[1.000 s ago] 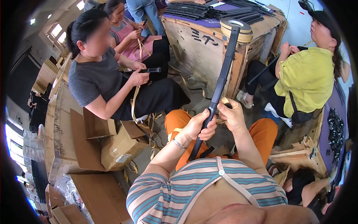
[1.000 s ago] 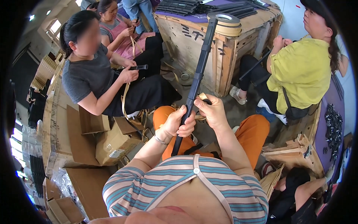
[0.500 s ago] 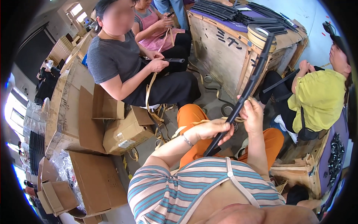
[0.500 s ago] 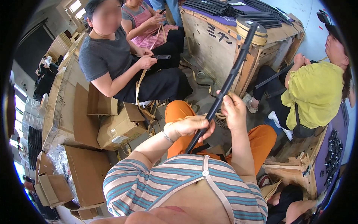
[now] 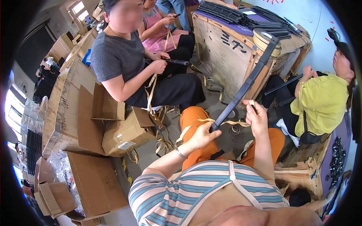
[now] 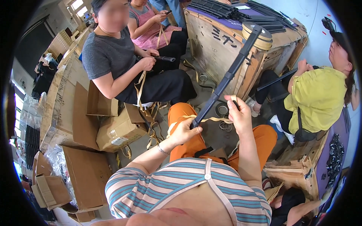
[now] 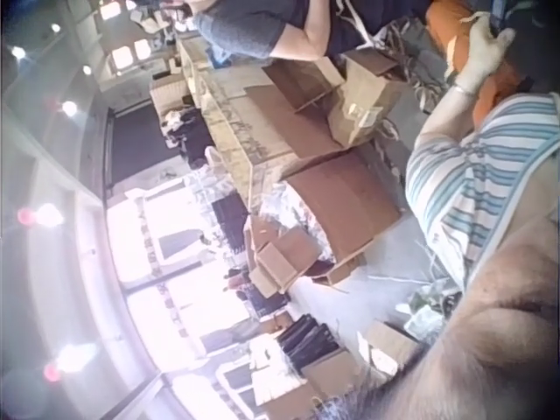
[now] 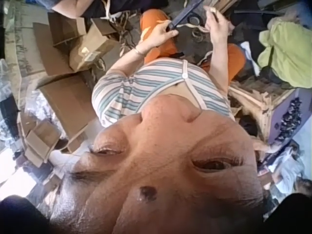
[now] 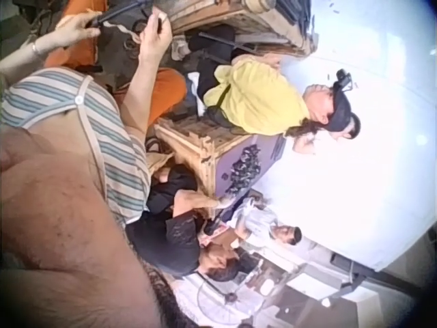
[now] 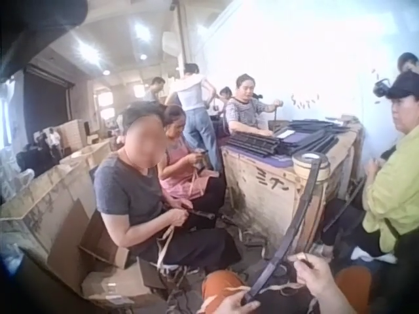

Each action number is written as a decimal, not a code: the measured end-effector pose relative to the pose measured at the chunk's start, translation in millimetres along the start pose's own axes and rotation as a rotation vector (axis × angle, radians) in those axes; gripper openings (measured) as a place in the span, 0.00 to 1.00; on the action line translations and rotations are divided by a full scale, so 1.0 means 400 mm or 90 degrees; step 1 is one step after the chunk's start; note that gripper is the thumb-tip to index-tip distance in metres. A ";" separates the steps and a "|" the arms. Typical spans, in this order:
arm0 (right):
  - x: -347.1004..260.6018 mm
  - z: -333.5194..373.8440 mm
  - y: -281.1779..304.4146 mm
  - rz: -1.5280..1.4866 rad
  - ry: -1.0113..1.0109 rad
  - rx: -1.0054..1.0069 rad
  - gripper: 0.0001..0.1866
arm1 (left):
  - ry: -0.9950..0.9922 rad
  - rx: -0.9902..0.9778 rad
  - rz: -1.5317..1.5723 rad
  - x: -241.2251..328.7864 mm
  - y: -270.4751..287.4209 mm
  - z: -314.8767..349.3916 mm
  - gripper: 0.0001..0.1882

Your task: Applying small pieces of tan tape to long black rods in a workshop environment.

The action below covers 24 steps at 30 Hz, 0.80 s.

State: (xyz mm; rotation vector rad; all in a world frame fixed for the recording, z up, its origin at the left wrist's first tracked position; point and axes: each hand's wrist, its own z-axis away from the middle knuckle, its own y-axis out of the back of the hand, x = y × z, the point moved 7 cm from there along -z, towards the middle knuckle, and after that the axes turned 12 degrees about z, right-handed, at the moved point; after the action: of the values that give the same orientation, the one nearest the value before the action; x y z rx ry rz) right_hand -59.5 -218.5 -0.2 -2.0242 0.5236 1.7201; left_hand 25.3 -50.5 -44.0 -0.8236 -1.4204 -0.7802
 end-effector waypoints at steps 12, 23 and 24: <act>0.215 -0.099 0.085 0.287 -0.094 -0.090 0.10 | 0.053 0.148 0.026 0.073 0.073 -0.300 0.10; 0.544 -0.255 0.294 0.585 -0.159 -0.053 0.11 | 0.006 0.158 -0.014 0.240 0.040 -0.925 0.07; 0.535 -0.259 0.272 0.436 -0.190 -0.067 0.11 | 0.004 0.154 -0.031 0.243 0.049 -0.985 0.07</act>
State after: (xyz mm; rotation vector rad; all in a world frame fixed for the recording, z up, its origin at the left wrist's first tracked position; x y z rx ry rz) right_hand 0.8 -367.9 -205.9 -1.7027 1.1318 2.4297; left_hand 246.2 -375.6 58.7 -0.6017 -1.5002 -0.6325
